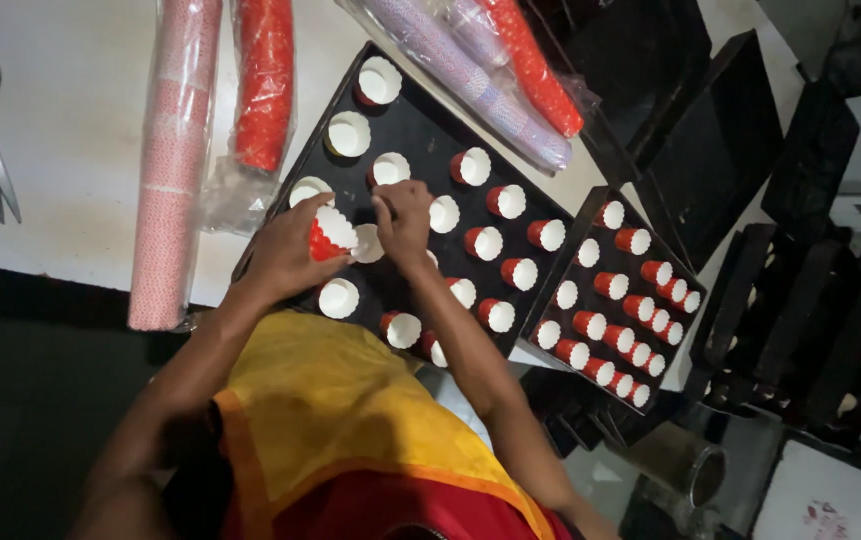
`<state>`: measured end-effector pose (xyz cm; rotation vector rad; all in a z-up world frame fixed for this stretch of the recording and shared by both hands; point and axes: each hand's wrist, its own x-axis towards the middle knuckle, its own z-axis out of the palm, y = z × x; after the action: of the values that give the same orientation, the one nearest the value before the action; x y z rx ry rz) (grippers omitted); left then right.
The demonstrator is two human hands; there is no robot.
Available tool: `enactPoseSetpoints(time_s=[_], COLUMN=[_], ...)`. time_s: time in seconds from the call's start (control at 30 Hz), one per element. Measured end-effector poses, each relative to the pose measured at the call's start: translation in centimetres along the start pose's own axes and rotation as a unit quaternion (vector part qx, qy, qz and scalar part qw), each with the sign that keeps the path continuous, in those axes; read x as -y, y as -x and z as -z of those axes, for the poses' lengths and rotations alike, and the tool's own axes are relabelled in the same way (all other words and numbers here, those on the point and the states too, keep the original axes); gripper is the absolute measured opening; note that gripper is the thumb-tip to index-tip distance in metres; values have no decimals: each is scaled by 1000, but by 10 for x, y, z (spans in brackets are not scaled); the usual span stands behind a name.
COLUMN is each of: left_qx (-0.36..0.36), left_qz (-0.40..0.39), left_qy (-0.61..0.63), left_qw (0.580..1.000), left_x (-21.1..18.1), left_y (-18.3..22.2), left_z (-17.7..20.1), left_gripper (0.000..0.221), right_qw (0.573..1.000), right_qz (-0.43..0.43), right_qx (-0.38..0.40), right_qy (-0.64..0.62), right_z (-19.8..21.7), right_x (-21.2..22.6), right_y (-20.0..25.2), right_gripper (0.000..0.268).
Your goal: Placing paper cupcake liners into the compartments of metal baking trays.
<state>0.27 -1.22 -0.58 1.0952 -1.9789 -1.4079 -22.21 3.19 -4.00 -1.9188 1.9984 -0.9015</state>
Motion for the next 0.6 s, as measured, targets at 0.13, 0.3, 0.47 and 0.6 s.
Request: enactPoseSetpoints(time_s=[0.13,0.3,0.47,0.6], left_qx=[-4,2,13,0], left_qz=[9,-19,-25,-39], left_qy=[-5,-7,22,19], left_qw=[1000,1000,999,999], left_x=[11,15,10,2], left_y=[-7,-9,-6,-5], left_z=[-11,-16,-17,-12], left_gripper=[89,92,81,76], right_qw=[981,970,973,961], right_qz=[-25,-19,-14,6], right_qx=[57,157,174,225], right_qy=[-184,-183,-151,-159], right_z=[26,31,50,67], right_x=[65,75,74,72], right_y=[6,13,4,-8], right_gripper=[11,14,17,14])
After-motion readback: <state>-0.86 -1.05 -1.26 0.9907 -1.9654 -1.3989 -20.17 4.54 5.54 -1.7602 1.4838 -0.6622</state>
